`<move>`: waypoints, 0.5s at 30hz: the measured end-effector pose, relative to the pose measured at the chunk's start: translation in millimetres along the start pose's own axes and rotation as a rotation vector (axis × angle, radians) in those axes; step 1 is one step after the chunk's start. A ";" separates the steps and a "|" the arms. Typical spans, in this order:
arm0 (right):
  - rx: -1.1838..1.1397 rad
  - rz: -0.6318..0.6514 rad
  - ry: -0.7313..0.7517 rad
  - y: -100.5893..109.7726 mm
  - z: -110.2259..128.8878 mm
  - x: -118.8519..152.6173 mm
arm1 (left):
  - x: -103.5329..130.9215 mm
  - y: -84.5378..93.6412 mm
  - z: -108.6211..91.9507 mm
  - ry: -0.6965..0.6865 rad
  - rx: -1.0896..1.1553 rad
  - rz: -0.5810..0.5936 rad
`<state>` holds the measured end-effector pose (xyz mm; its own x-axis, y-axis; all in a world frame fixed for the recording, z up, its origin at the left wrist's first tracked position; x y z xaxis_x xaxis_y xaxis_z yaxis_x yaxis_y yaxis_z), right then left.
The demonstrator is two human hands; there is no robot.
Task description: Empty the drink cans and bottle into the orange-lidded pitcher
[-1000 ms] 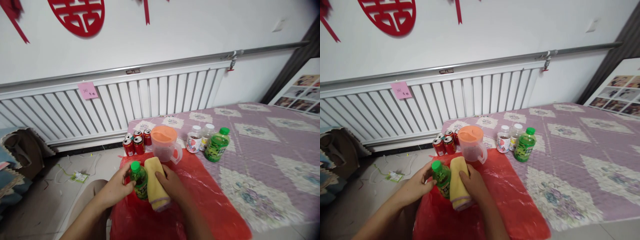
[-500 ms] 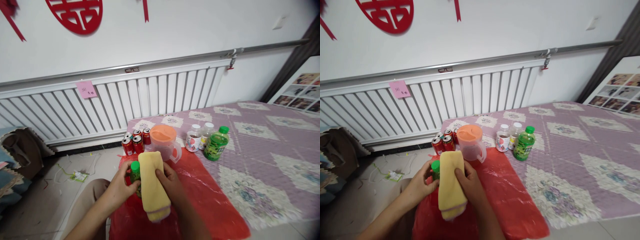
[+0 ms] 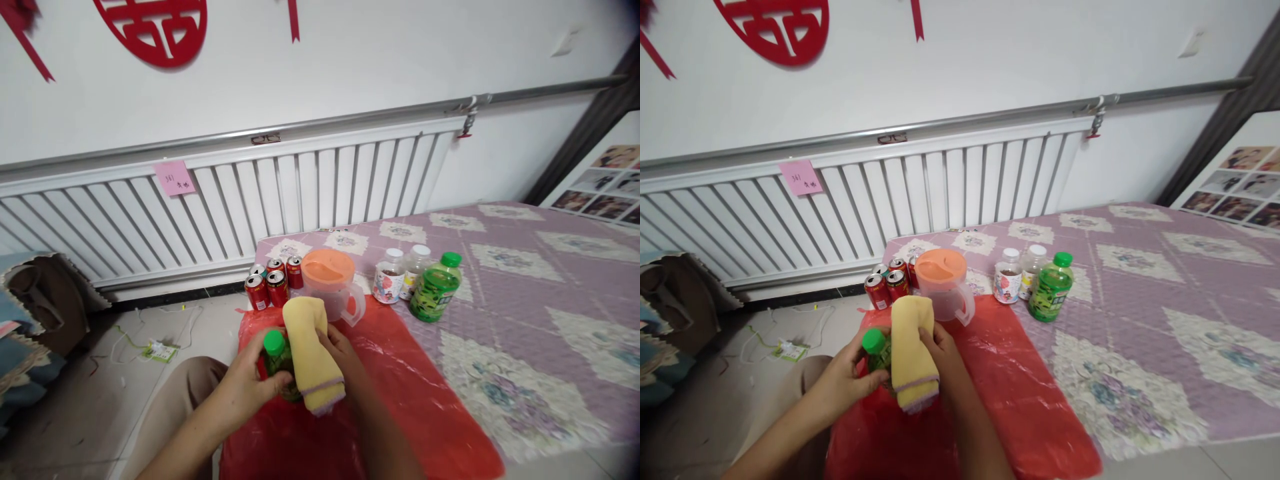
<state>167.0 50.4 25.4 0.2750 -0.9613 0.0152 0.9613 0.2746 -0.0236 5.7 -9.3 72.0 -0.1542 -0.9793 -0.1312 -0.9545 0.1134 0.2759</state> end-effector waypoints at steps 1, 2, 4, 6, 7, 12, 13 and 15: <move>0.013 0.016 -0.016 1.1 -2.8 -0.5 | -0.2 1.5 2.7 -0.005 -0.003 -0.022; 0.042 0.028 -0.023 2.9 -5.1 -0.9 | -0.4 3.5 5.7 -0.008 -0.002 -0.043; 0.180 0.029 -0.014 8.2 -8.2 -1.0 | -0.5 8.3 11.7 -0.002 0.016 -0.085; 0.432 0.024 0.002 12.1 -10.5 0.2 | -0.6 13.0 15.8 0.014 0.050 -0.114; 0.571 0.029 0.005 12.5 -11.7 1.2 | -0.5 14.8 16.4 0.017 0.064 -0.121; 0.869 0.046 0.016 5.4 -13.6 6.3 | 0.0 16.1 10.6 -0.001 0.036 -0.069; 0.851 0.036 0.029 4.0 -11.9 6.8 | 0.2 16.1 9.7 -0.001 0.027 -0.068; 0.770 0.015 0.066 2.3 -5.9 7.6 | 0.7 17.0 9.0 0.002 0.014 -0.079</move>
<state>171.2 43.6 19.6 0.3100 -0.9499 -0.0401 0.7060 0.2018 0.6789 -12.8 -6.6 68.0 -0.0778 -0.9855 -0.1505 -0.9670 0.0379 0.2518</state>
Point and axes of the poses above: each hand's wrist, its own x-axis away from the middle knuckle, its own y-axis out of the back of the hand, z = x × y, the point moved 5 cm from there along -x, towards the middle knuckle, and after that the axes turned 9 degrees about x, right-handed, at the moved point
